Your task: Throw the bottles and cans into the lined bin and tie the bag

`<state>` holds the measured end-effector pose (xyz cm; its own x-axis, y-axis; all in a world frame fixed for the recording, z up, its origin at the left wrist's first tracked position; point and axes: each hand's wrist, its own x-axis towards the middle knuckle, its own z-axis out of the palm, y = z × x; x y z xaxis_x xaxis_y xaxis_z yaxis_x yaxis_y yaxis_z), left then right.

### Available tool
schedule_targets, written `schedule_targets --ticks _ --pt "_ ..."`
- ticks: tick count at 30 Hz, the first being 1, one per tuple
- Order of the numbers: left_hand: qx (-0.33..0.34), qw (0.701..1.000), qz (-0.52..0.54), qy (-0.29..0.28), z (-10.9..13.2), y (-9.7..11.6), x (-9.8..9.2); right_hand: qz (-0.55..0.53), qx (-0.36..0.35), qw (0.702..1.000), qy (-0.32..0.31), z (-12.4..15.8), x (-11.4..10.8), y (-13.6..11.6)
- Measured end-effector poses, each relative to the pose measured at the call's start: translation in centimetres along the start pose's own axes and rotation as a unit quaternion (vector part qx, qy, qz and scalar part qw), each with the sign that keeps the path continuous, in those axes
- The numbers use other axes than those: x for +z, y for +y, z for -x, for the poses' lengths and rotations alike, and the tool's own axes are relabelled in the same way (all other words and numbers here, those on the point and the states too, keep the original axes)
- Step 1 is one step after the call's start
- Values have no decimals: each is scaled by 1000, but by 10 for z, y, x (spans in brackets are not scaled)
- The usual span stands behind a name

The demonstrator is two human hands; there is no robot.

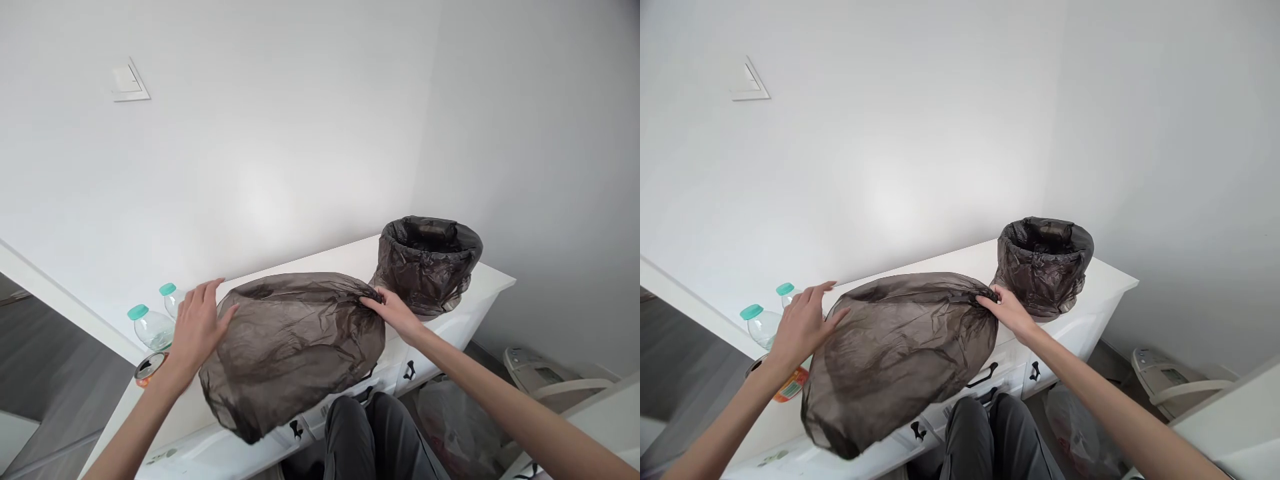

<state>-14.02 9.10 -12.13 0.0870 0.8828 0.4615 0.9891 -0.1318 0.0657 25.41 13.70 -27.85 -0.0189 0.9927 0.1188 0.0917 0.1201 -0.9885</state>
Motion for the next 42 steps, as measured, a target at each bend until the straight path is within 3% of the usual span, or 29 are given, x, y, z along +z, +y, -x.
schedule_targets --ticks 3,6,8,11,14,18,20,23,26,30,33,35,37,39,42 --pt "88 995 53 -9 9 30 5 81 -8 995 59 -5 16 24" --pt "180 967 122 -131 29 49 17 166 13 984 66 -7 21 33" --pt "207 946 142 -206 47 46 32 215 -1 974 67 -2 21 33" --pt "229 928 138 -257 77 26 61 298 -128 942 82 15 19 23" --pt "247 925 117 -262 103 1 87 373 -263 890 -7 35 15 15" --pt "243 942 82 -215 129 -23 112 437 -308 824 -185 49 8 25" --pt "238 950 71 -187 139 -32 120 454 -293 815 -210 49 4 39" --pt "223 954 97 -176 148 -43 123 456 -286 820 -195 48 -3 57" --pt "147 953 185 -191 142 -44 108 432 -296 834 -174 47 -8 63" --pt "22 940 257 -222 103 -35 69 383 -258 874 -153 44 -7 58" --pt "-28 961 197 -194 63 -28 46 387 -167 896 -138 35 1 55" --pt "-51 980 111 -154 40 -19 41 408 -104 897 -134 26 10 52" --pt "-35 995 35 -87 25 -4 46 431 -62 891 -128 17 20 51" --pt "32 999 8 -13 21 19 62 452 -31 884 -116 9 29 49" --pt "164 986 32 13 32 59 103 460 -2 882 -97 6 39 45"
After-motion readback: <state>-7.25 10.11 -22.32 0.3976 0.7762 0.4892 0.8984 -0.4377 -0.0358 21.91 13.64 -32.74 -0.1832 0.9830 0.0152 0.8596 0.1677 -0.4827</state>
